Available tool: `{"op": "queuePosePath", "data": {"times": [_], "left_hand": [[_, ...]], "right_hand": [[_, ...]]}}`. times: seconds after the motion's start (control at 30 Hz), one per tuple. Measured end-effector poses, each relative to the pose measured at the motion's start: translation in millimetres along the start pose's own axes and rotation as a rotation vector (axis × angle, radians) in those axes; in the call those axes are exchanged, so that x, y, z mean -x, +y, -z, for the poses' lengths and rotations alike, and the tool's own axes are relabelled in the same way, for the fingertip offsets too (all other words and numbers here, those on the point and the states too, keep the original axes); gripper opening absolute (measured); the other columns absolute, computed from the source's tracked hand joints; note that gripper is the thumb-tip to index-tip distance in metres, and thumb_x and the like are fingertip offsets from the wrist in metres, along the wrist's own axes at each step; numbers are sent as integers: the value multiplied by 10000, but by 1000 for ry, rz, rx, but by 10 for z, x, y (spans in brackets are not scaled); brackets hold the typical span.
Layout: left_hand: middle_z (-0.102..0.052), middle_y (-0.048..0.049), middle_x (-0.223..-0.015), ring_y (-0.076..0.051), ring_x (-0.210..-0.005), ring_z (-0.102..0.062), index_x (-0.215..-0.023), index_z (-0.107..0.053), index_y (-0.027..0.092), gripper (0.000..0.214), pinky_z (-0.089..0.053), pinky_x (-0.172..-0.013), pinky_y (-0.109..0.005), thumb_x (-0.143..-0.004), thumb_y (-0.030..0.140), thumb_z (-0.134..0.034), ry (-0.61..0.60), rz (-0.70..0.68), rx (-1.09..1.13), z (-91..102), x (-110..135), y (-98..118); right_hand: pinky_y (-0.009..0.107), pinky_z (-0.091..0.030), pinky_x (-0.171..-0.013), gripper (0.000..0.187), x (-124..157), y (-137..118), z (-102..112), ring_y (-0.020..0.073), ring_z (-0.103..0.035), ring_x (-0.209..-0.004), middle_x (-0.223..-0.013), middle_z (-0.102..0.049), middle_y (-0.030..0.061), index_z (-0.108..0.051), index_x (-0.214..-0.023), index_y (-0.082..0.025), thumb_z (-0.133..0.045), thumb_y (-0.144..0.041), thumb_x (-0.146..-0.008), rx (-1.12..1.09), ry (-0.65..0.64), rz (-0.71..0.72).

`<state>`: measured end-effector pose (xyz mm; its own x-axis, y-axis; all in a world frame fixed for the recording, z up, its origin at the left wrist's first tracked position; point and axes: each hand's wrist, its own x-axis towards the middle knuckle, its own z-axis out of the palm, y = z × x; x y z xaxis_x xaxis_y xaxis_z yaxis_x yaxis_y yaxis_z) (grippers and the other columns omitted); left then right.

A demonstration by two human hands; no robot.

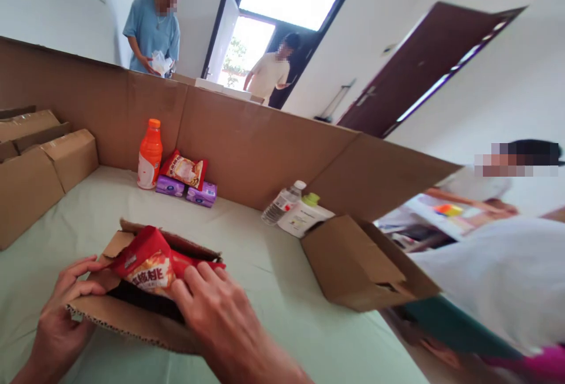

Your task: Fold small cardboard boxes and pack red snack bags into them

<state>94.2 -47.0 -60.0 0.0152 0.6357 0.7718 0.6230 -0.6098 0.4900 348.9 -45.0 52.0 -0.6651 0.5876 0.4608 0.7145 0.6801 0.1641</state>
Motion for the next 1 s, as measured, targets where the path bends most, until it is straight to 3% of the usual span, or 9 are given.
{"op": "queuePosePath", "data": {"times": [0.07, 0.17, 0.3, 0.43, 0.5, 0.73, 0.83, 0.9, 1.0], "left_hand": [[-644, -85, -1126, -262, -1167, -614, -888, -639, 233, 158, -545, -930, -396, -833, 102, -570, 20, 6, 8, -25, 5, 22], [-626, -92, -1154, -264, -1161, -611, -910, -644, 232, 173, -552, -922, -406, -832, 99, -565, 35, 15, 28, -67, 11, 60], [-605, -93, -1174, -255, -1172, -598, -938, -631, 232, 175, -548, -942, -418, -860, 98, -552, 28, 31, 37, -104, 36, 87], [-596, -100, -1209, -233, -1120, -619, -930, -633, 221, 124, -558, -908, -370, -888, 130, -561, 13, 43, 40, -117, 54, 103], [-592, -105, -1238, -230, -1105, -633, -920, -643, 219, 98, -561, -870, -345, -914, 161, -565, 0, 39, 33, -116, 49, 117], [-573, -128, -1308, -259, -1190, -600, -928, -626, 216, 78, -518, -916, -370, -942, 188, -555, -57, 6, 33, -106, 31, 86], [-555, -107, -1340, -234, -1232, -569, -967, -613, 226, 106, -473, -971, -345, -939, 152, -542, -100, -11, 48, -66, 24, 27], [-553, -90, -1354, -208, -1250, -558, -1027, -608, 229, 150, -448, -1006, -313, -938, 134, -533, -133, -28, 73, -17, 8, -10], [-559, -69, -1346, -181, -1267, -543, -1091, -601, 231, 173, -414, -1058, -271, -935, 166, -563, -170, -49, 111, 51, -34, -46]], "right_hand": [[320, -413, -563, 267, 52, -56, 168, 211, -591, -651, -768, -676, 37, -561, -857, -244, -551, -13, -725, 75, -128, 3], [340, -393, -498, 274, 61, -104, 258, 236, -594, -613, -727, -663, 52, -580, -827, -250, -598, -40, -652, 195, -204, 23], [328, -387, -481, 187, -105, -105, 6, 255, -631, -631, -730, -674, 86, -633, -811, -223, -653, -68, -708, 238, -358, 24], [308, -445, -547, 136, -389, -62, -315, 254, -711, -738, -838, -754, 127, -726, -860, -147, -657, -40, -812, 72, -770, 88], [294, -461, -567, 177, -480, -17, -414, 240, -731, -759, -881, -777, 130, -754, -891, -128, -617, -21, -857, 40, -891, 110], [282, -490, -619, 218, -516, 92, -461, 227, -741, -781, -902, -787, 116, -777, -947, -119, -574, -51, -909, -19, -960, 79], [304, -516, -748, 216, -417, 167, -206, 223, -724, -893, -986, -774, 99, -750, -1002, -146, -575, -62, -908, -78, -818, 30], [327, -521, -818, 220, -227, 242, 58, 213, -706, -917, -999, -762, 85, -726, -1020, -176, -538, -91, -944, -144, -532, -92], [306, -547, -781, 232, 211, 335, 376, 190, -706, -833, -923, -758, 74, -706, -982, -204, -477, -215, -1021, -206, -72, -351]]}}
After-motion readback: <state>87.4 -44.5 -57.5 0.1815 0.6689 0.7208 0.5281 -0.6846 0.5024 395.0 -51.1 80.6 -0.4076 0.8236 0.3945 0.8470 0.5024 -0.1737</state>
